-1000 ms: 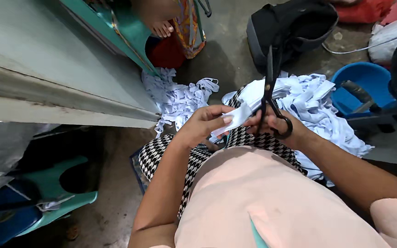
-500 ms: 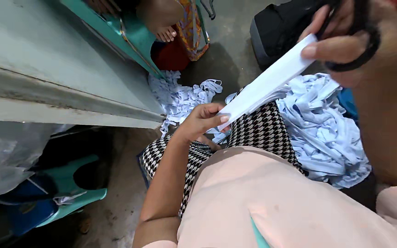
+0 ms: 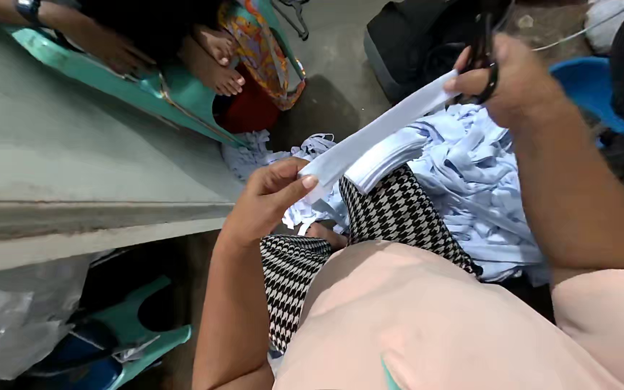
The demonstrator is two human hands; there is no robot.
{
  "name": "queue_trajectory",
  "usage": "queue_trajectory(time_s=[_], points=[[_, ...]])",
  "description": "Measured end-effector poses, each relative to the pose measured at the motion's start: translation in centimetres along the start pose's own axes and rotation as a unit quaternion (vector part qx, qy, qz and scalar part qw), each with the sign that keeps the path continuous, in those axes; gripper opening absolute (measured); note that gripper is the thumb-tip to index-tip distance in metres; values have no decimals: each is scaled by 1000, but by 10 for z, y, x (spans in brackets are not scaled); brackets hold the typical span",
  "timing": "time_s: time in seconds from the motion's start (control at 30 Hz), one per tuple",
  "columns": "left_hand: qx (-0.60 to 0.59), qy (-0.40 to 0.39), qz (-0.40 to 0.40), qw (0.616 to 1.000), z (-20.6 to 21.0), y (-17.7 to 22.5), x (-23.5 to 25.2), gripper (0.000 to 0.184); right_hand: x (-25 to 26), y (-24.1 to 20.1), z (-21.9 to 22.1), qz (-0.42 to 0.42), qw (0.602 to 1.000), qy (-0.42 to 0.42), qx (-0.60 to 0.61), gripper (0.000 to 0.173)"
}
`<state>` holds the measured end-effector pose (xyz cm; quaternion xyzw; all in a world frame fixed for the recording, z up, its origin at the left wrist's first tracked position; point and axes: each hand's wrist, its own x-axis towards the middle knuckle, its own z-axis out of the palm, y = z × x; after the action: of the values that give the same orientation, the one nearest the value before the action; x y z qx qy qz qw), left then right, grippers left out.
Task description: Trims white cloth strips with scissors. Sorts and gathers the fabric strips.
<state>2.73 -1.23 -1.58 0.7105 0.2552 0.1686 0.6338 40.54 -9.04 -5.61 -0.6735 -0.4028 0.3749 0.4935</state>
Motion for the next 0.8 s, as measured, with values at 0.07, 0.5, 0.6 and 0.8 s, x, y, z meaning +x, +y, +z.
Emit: queue_trajectory(time_s=[0.07,0.5,0.6,0.8], points=[[-34,-8,-20,999,0,-13,7,19,5,20,4,44,999,-15,15,28],[-75,63,-159,982,19,-32,16,22,25,86,20,163,982,-98,10,27],[-76,75,-172,979,22,-33,14,22,29,93,20,166,981,-99,11,29],[-76,87,-181,977,24,-35,11,22,30,98,23,178,977,-119,7,30]])
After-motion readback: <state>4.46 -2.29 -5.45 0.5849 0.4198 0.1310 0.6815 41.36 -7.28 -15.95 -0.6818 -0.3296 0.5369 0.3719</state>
